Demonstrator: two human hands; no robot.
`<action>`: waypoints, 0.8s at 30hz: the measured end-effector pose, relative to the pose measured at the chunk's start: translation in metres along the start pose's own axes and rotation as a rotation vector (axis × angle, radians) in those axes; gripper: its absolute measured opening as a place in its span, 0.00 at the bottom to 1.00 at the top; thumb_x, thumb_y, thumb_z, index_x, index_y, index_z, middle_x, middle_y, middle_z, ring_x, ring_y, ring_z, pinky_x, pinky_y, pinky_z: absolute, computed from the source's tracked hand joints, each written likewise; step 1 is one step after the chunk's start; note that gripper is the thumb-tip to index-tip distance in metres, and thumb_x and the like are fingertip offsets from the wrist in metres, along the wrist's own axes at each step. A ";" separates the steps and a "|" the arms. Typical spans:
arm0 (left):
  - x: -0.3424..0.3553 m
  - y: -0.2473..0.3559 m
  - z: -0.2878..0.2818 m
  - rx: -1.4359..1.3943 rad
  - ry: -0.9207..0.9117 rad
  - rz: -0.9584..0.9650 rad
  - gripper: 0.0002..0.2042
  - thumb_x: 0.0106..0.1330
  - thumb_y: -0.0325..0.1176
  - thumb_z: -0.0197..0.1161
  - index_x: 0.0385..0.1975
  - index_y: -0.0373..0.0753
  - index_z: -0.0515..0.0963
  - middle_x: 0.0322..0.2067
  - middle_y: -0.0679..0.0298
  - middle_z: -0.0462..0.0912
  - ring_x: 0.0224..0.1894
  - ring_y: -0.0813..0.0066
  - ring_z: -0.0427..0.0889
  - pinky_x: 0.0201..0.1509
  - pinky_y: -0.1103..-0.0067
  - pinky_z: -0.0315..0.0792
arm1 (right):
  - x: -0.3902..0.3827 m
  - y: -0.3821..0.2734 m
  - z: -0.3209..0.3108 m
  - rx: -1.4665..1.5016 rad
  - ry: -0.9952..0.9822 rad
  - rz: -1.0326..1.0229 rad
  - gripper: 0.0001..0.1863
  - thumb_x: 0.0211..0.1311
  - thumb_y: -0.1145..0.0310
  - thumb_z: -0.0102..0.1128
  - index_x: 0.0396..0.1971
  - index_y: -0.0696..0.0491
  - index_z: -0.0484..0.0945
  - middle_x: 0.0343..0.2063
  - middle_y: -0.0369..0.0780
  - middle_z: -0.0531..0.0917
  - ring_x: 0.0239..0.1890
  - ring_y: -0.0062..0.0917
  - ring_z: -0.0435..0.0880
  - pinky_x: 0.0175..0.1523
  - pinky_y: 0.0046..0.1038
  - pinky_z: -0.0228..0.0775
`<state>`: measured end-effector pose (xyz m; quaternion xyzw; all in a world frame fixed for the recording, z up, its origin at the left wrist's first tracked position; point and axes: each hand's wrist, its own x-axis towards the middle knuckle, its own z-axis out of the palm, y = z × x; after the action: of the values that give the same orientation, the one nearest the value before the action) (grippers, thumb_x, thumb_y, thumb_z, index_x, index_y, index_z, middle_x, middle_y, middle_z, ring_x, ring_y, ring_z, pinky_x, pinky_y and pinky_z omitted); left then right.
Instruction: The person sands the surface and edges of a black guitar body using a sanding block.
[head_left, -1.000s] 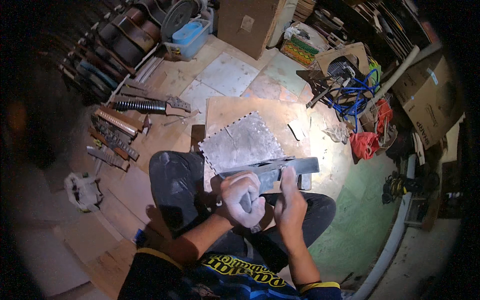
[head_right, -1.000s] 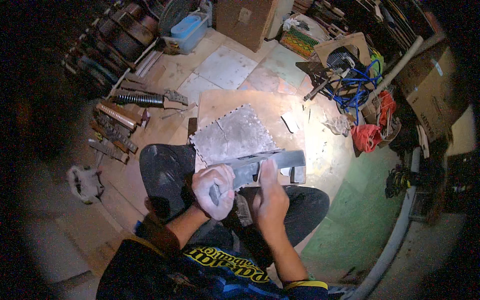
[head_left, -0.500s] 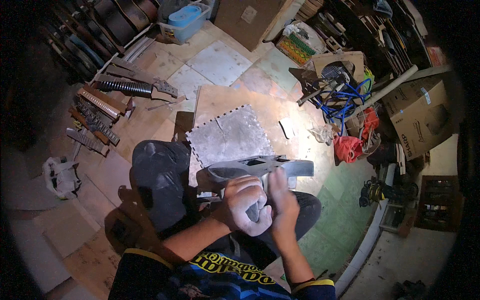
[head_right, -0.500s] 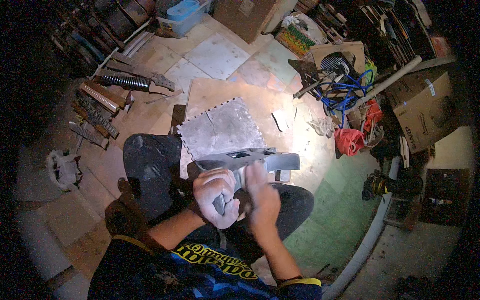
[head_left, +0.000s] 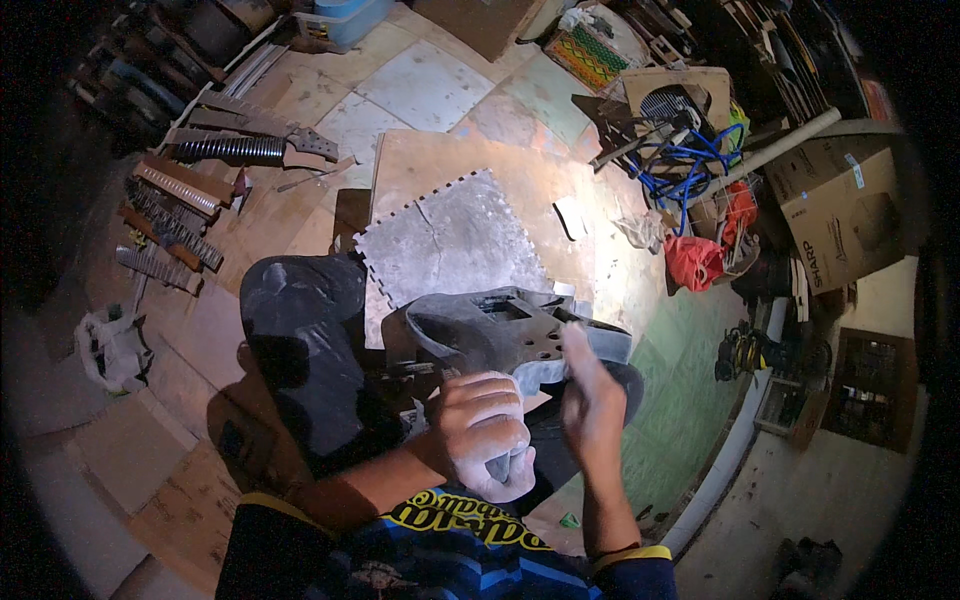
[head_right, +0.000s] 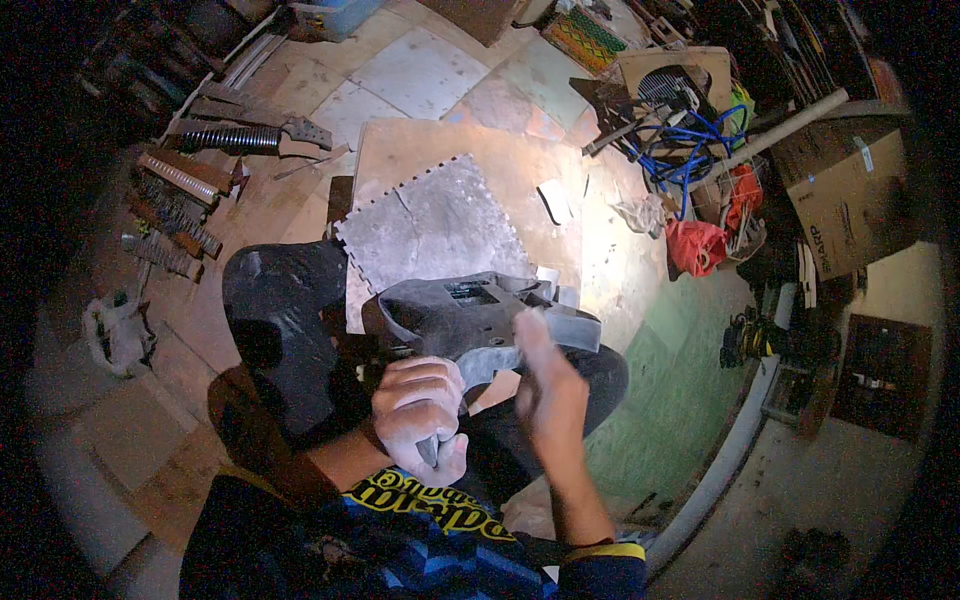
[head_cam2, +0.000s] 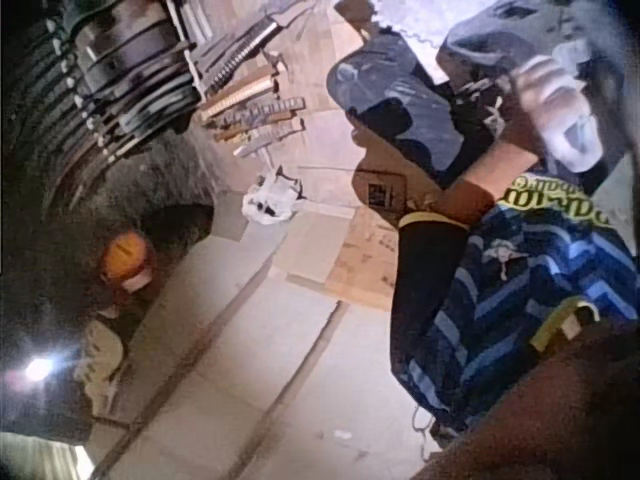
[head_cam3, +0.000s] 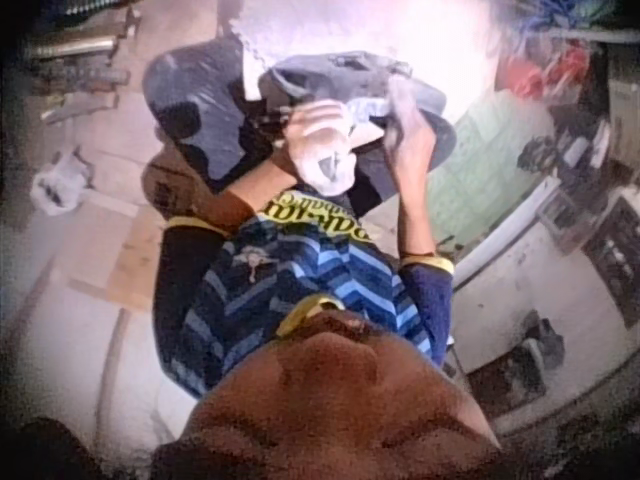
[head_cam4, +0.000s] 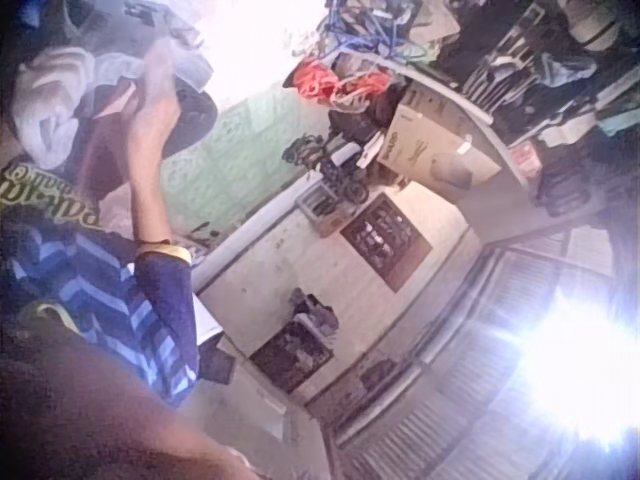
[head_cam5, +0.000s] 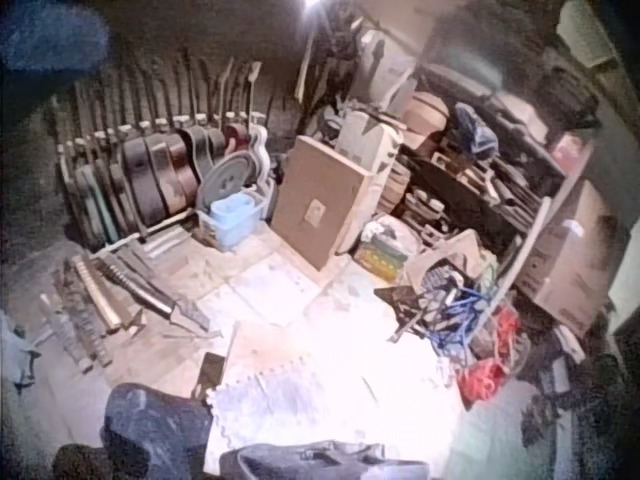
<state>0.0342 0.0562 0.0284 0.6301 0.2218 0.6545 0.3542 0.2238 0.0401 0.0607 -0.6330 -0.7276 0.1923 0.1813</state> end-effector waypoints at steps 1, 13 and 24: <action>-0.003 0.000 -0.001 0.023 -0.009 -0.008 0.06 0.45 0.24 0.60 0.17 0.40 0.68 0.17 0.63 0.72 0.18 0.63 0.75 0.31 0.69 0.78 | 0.006 0.009 -0.001 0.002 -0.049 0.047 0.34 0.53 0.88 0.50 0.63 0.54 0.77 0.59 0.56 0.80 0.55 0.45 0.86 0.59 0.36 0.76; -0.009 0.003 0.006 -0.013 0.016 -0.001 0.08 0.41 0.26 0.62 0.15 0.41 0.68 0.17 0.61 0.70 0.18 0.61 0.74 0.31 0.68 0.78 | -0.003 -0.030 -0.025 -0.091 -0.250 0.011 0.34 0.51 0.86 0.55 0.61 0.49 0.80 0.61 0.48 0.80 0.58 0.45 0.84 0.59 0.35 0.78; -0.005 0.005 0.002 0.007 -0.019 -0.004 0.07 0.45 0.25 0.60 0.17 0.42 0.67 0.17 0.65 0.72 0.19 0.65 0.76 0.33 0.68 0.79 | 0.003 -0.016 -0.023 -0.123 -0.198 0.024 0.26 0.64 0.75 0.46 0.62 0.51 0.79 0.62 0.49 0.79 0.59 0.41 0.83 0.60 0.32 0.78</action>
<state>0.0351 0.0486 0.0290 0.6370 0.2222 0.6470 0.3553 0.2217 0.0423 0.0889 -0.6295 -0.7448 0.2110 0.0673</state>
